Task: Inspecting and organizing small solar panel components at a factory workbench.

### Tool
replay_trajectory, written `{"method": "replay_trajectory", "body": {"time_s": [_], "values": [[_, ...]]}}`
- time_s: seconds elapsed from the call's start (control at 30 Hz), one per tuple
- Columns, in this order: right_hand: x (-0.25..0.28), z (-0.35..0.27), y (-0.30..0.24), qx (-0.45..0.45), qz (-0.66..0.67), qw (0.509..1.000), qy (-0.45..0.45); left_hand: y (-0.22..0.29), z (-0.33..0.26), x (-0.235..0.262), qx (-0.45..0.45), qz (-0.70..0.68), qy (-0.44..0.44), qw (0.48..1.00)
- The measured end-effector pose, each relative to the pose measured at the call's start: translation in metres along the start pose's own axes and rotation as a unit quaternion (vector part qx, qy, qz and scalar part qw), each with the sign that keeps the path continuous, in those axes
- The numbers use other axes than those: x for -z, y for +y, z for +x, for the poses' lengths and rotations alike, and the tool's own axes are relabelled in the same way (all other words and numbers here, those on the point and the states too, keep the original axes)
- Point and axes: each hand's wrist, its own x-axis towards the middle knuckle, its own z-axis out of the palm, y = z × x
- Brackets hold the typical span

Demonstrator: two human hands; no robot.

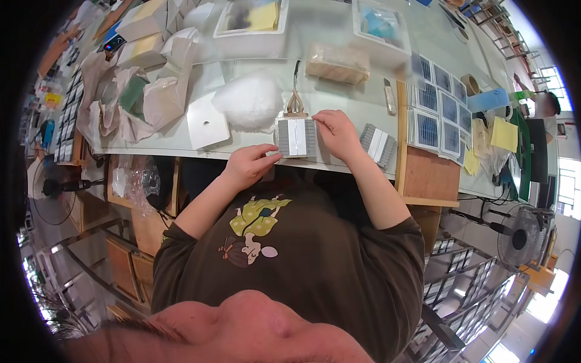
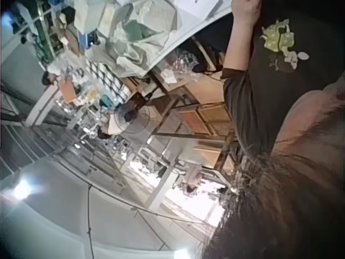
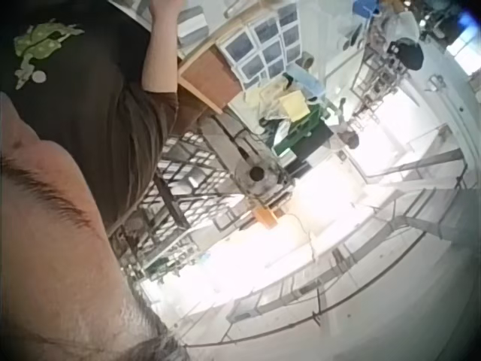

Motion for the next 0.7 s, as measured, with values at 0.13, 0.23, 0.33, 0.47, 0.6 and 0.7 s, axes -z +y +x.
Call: {"method": "replay_trajectory", "body": {"time_s": [0.13,0.23,0.33,0.47,0.6,0.7], "values": [[0.0011,-0.0014,-0.001,0.01,-0.025,1.0,0.002,0.0001,-0.0006,-0.0051,-0.008,-0.005,0.019,1.0],[0.0018,-0.0022,-0.0014,0.016,-0.033,0.999,0.006,0.0013,0.0004,-0.0056,-0.009,-0.01,0.024,1.0],[0.0015,-0.002,-0.0034,0.019,-0.038,0.999,0.008,0.0013,0.0002,-0.0051,-0.006,-0.014,0.024,1.0],[0.0006,-0.0025,-0.0085,0.005,-0.036,0.999,0.01,0.0011,-0.0005,-0.0041,0.0,-0.023,0.026,0.999],[-0.0021,-0.0023,-0.0087,-0.002,-0.01,1.0,0.024,-0.0008,-0.0034,-0.0061,0.003,-0.017,0.025,1.0],[-0.0027,-0.0017,-0.0076,0.002,-0.007,1.0,0.019,-0.0007,-0.004,-0.0058,0.003,-0.012,0.032,0.999]]}}
